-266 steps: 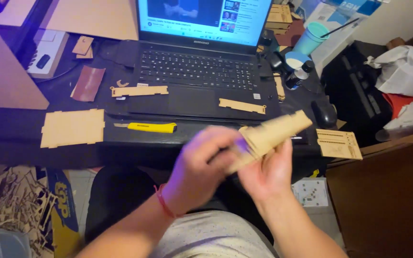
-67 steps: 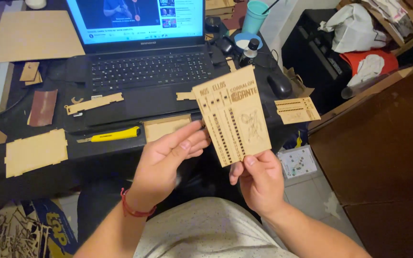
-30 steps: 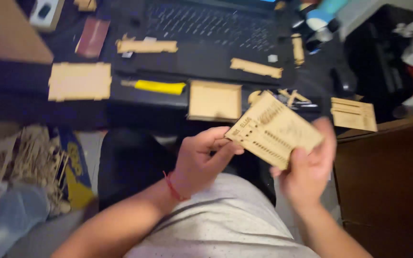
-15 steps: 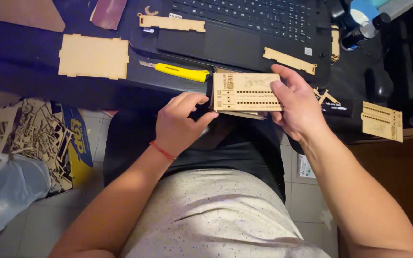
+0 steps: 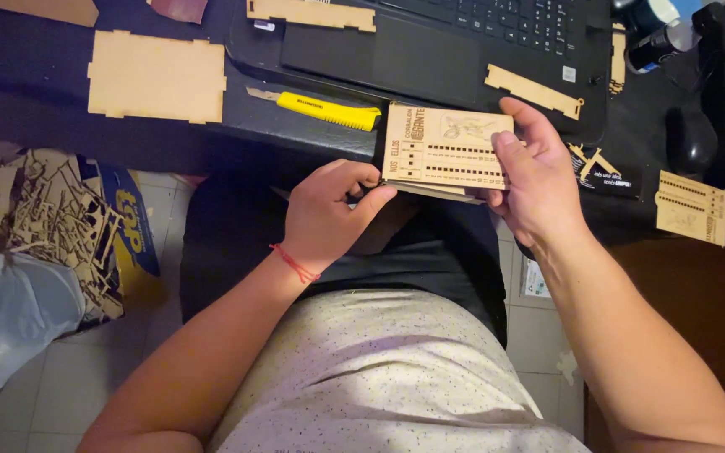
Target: The person assembles a small wooden box by fitting pre-cut pieces together. They handle various wooden components, including a lid and a side panel, and use a small brush to apply glue to the joints before snapping the parts into place.
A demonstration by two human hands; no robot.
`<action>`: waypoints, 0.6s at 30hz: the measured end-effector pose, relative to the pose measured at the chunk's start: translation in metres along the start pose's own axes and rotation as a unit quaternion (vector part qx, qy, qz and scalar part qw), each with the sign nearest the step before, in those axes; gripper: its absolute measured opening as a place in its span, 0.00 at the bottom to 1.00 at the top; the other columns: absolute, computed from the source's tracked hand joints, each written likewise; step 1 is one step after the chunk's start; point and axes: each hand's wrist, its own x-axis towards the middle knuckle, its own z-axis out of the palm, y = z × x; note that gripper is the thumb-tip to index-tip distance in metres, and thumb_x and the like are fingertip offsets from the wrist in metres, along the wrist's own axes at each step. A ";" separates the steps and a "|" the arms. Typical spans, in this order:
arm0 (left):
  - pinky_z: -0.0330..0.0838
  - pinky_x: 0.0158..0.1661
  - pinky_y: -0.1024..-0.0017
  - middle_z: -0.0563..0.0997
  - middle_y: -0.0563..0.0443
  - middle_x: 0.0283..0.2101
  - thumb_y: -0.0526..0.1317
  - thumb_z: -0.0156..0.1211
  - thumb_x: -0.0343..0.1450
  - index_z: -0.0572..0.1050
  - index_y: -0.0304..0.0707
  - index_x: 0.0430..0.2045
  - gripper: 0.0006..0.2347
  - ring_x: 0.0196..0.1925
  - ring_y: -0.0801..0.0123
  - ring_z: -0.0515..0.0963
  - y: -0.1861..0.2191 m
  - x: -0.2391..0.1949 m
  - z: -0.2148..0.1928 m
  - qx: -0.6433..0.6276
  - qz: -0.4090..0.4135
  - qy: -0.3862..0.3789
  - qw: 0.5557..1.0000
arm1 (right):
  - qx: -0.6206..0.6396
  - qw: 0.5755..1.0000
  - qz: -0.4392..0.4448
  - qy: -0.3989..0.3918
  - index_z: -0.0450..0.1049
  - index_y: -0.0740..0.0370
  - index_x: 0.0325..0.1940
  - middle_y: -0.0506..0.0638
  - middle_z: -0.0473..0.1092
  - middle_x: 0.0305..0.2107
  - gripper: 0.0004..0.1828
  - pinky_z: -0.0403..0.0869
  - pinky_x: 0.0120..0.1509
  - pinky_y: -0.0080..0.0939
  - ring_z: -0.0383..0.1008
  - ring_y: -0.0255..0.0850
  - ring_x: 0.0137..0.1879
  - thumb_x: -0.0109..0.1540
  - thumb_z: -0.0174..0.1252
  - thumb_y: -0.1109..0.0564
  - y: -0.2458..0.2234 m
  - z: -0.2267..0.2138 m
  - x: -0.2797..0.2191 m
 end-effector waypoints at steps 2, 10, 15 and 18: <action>0.77 0.33 0.76 0.80 0.59 0.27 0.44 0.72 0.65 0.77 0.47 0.28 0.08 0.31 0.70 0.81 0.002 0.000 0.000 0.006 -0.010 0.001 1.000 | 0.003 1.000 -0.003 -0.005 0.56 0.64 0.70 0.60 0.68 0.31 0.22 0.65 0.11 0.26 0.68 0.35 0.15 0.70 0.44 0.62 0.002 0.000 0.000; 0.76 0.30 0.80 0.79 0.61 0.23 0.39 0.69 0.66 0.77 0.47 0.24 0.04 0.28 0.74 0.80 0.007 0.002 0.001 -0.038 -0.008 0.024 0.999 | -0.030 0.999 -0.032 0.010 0.58 0.66 0.68 0.64 0.71 0.33 0.21 0.68 0.13 0.27 0.74 0.41 0.20 0.70 0.45 0.64 0.010 -0.004 0.001; 0.77 0.32 0.78 0.79 0.60 0.24 0.39 0.74 0.61 0.77 0.46 0.26 0.08 0.30 0.72 0.81 0.003 0.001 0.001 -0.007 0.036 0.034 0.999 | -0.045 0.997 -0.061 0.019 0.59 0.67 0.67 0.66 0.73 0.37 0.20 0.75 0.21 0.33 0.78 0.44 0.28 0.71 0.46 0.64 0.014 -0.003 0.003; 0.77 0.33 0.77 0.79 0.59 0.25 0.38 0.74 0.62 0.78 0.46 0.26 0.08 0.32 0.71 0.82 -0.004 -0.001 0.005 0.019 0.065 0.038 0.997 | -0.054 0.996 -0.073 0.025 0.59 0.67 0.67 0.66 0.73 0.38 0.19 0.81 0.30 0.38 0.79 0.46 0.33 0.71 0.46 0.65 0.016 -0.003 0.004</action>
